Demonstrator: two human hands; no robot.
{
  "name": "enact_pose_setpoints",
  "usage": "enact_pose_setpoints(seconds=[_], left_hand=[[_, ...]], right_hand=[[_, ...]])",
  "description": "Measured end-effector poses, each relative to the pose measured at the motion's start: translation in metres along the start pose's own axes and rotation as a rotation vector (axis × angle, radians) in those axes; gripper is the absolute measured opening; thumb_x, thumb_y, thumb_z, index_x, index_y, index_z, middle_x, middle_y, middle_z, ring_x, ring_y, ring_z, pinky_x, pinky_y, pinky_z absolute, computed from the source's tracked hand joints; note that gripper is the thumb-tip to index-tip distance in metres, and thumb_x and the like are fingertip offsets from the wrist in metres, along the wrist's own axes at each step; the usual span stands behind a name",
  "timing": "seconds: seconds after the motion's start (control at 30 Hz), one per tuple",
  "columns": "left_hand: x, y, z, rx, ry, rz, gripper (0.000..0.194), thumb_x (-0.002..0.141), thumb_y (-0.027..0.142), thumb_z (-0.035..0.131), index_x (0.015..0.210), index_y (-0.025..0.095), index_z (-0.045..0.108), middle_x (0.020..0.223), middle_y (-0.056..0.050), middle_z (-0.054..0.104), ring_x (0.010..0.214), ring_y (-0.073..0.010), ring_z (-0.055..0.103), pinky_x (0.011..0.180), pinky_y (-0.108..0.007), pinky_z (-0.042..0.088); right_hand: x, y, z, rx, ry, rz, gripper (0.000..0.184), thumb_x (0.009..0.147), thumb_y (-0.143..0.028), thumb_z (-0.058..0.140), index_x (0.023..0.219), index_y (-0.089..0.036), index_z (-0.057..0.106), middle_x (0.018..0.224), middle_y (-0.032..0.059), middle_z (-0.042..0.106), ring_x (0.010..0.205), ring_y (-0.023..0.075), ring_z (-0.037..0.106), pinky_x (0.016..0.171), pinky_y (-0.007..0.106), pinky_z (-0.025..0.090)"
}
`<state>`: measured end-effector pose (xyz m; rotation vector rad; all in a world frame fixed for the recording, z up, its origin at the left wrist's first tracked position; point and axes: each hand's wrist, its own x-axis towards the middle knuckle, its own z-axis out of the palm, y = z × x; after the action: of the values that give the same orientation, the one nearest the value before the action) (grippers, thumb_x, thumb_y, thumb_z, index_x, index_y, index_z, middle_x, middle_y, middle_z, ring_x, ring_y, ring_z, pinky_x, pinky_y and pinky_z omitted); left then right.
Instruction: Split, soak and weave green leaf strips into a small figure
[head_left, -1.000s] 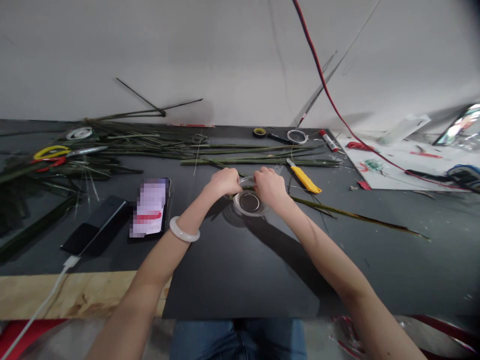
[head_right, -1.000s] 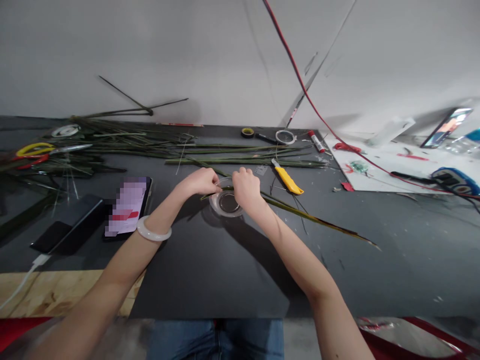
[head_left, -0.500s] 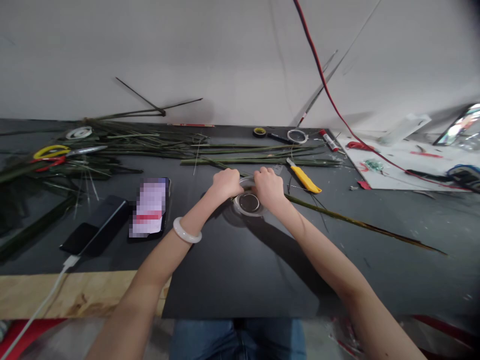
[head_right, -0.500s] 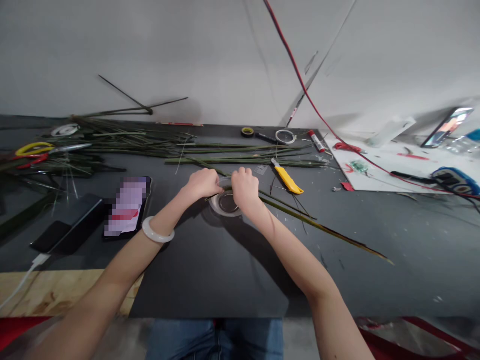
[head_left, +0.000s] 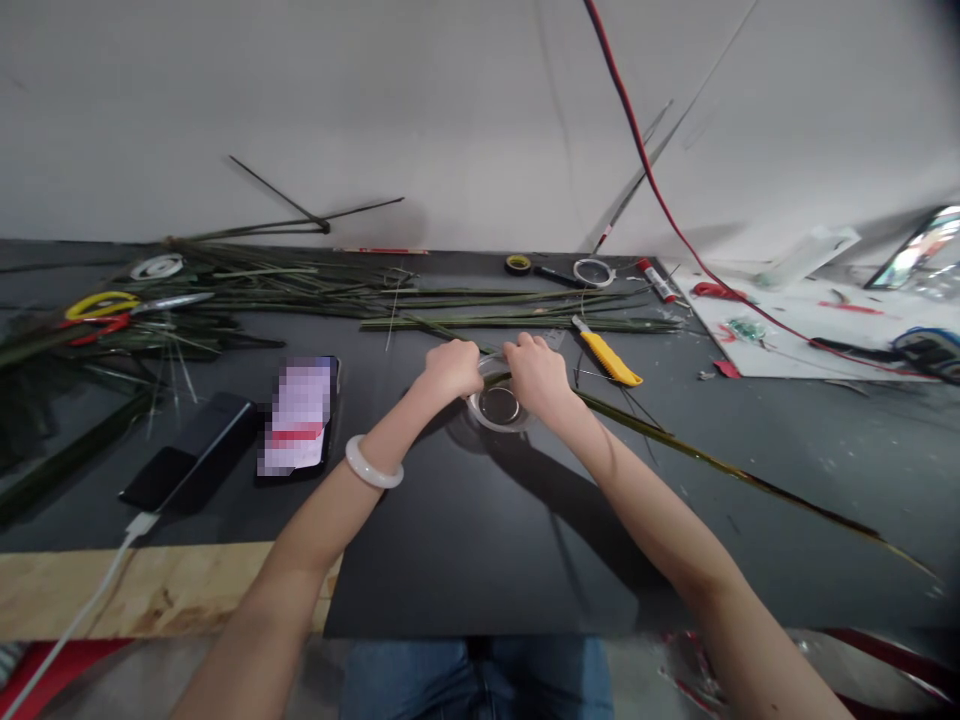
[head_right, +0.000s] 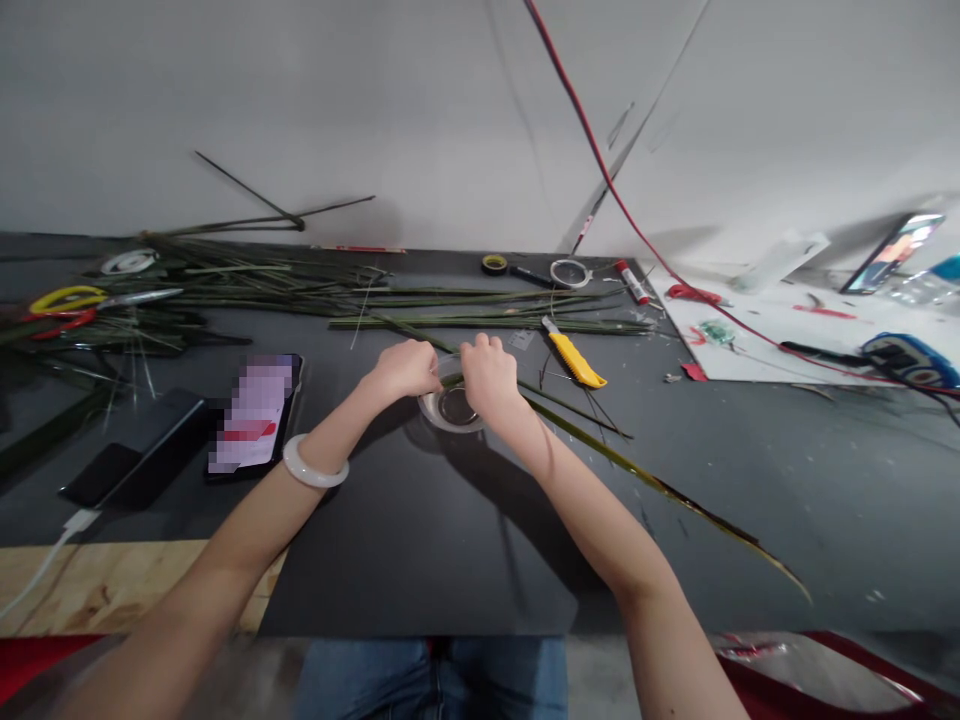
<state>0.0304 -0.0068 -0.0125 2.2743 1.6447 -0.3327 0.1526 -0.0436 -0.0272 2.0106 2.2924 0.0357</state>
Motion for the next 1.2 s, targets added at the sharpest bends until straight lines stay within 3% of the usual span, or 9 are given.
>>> enact_pose_setpoints(seconds=[0.13, 0.3, 0.6, 0.77, 0.97, 1.2], left_hand=[[0.001, 0.005, 0.008, 0.018, 0.064, -0.029, 0.029, 0.070, 0.024, 0.062, 0.095, 0.013, 0.071, 0.098, -0.018, 0.070, 0.098, -0.0311, 0.065, 0.079, -0.034, 0.052], [0.001, 0.004, 0.007, 0.019, 0.067, -0.029, 0.028, 0.071, 0.027, 0.062, 0.094, 0.013, 0.071, 0.100, -0.019, 0.070, 0.100, -0.0322, 0.065, 0.079, -0.035, 0.052], [-0.001, -0.005, -0.007, -0.044, -0.109, 0.052, 0.011, 0.064, 0.018, 0.060, 0.070, 0.018, 0.069, 0.073, -0.005, 0.073, 0.075, -0.0181, 0.067, 0.063, -0.021, 0.047], [-0.002, -0.005, -0.007, -0.034, -0.089, 0.057, 0.011, 0.062, 0.016, 0.061, 0.070, 0.016, 0.068, 0.081, -0.010, 0.073, 0.078, -0.0211, 0.066, 0.062, -0.024, 0.045], [-0.001, -0.006, -0.005, -0.085, -0.109, 0.085, 0.020, 0.075, 0.033, 0.058, 0.068, 0.016, 0.066, 0.070, -0.006, 0.071, 0.068, -0.0170, 0.064, 0.061, -0.023, 0.044], [0.002, -0.004, -0.002, -0.054, -0.113, 0.069, 0.015, 0.067, 0.030, 0.070, 0.065, 0.016, 0.065, 0.075, -0.007, 0.073, 0.072, -0.0168, 0.065, 0.057, -0.021, 0.041]], right_hand=[[0.000, -0.003, 0.002, -0.013, 0.023, 0.014, 0.023, 0.085, -0.014, 0.053, 0.108, -0.013, 0.057, 0.112, 0.0159, 0.055, 0.104, 0.0255, 0.053, 0.071, 0.029, 0.051], [0.004, -0.003, 0.007, 0.010, 0.044, 0.054, 0.020, 0.087, -0.014, 0.051, 0.105, -0.013, 0.060, 0.109, 0.0156, 0.058, 0.105, 0.0267, 0.055, 0.072, 0.031, 0.052], [0.006, 0.008, 0.002, 0.061, -0.001, 0.006, 0.026, 0.087, -0.007, 0.045, 0.102, -0.017, 0.064, 0.104, 0.0114, 0.062, 0.100, 0.0220, 0.059, 0.073, 0.026, 0.048], [0.005, 0.013, -0.001, 0.065, -0.028, -0.033, 0.035, 0.083, -0.002, 0.044, 0.108, -0.019, 0.063, 0.105, 0.0109, 0.062, 0.103, 0.0235, 0.059, 0.075, 0.027, 0.048], [0.004, 0.011, -0.002, 0.058, -0.034, -0.019, 0.033, 0.083, -0.005, 0.049, 0.110, -0.018, 0.063, 0.107, 0.0124, 0.061, 0.106, 0.0252, 0.058, 0.077, 0.029, 0.049], [0.003, 0.008, -0.003, 0.041, -0.030, -0.010, 0.030, 0.083, -0.005, 0.049, 0.108, -0.016, 0.062, 0.108, 0.0133, 0.061, 0.105, 0.0254, 0.058, 0.075, 0.029, 0.050]])
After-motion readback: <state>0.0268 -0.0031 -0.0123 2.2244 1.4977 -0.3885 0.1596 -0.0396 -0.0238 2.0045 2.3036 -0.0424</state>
